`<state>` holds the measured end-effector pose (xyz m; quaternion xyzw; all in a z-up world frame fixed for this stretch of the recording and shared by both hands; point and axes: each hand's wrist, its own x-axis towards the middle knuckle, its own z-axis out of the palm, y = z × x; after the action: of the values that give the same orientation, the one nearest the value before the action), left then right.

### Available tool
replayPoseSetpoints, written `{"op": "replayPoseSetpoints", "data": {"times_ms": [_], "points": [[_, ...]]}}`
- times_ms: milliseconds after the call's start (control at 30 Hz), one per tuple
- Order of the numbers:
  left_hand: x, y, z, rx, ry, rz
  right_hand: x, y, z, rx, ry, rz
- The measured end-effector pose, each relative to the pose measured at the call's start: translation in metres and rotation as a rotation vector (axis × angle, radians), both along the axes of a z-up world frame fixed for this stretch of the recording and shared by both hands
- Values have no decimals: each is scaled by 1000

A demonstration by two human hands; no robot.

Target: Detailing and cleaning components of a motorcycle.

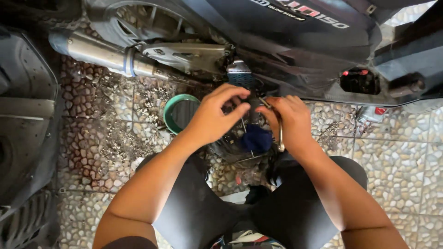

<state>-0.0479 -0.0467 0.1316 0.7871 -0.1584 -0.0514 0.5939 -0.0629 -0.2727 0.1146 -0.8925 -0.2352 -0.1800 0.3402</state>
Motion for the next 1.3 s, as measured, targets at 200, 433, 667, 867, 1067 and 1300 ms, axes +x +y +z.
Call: {"op": "replayPoseSetpoints", "data": {"times_ms": [200, 433, 667, 867, 1067, 1300], "points": [[-16, -8, 11, -44, -160, -71, -3, 2, -3, -30, -47, 8], [-23, -18, 6, -16, -97, 6, -8, 6, -12, -36, -51, 20], [-29, -26, -8, 53, -187, 110, -10, 10, -3, -35, -98, 43], [-31, -31, -1, -23, -124, 196, -12, 12, -3, -84, -136, -21], [-32, -31, -2, 35, -115, 194, -13, 13, -4, -91, -166, 19], [-32, -29, -3, 96, -311, 195, -14, 13, 0, -89, -180, 15]]}}
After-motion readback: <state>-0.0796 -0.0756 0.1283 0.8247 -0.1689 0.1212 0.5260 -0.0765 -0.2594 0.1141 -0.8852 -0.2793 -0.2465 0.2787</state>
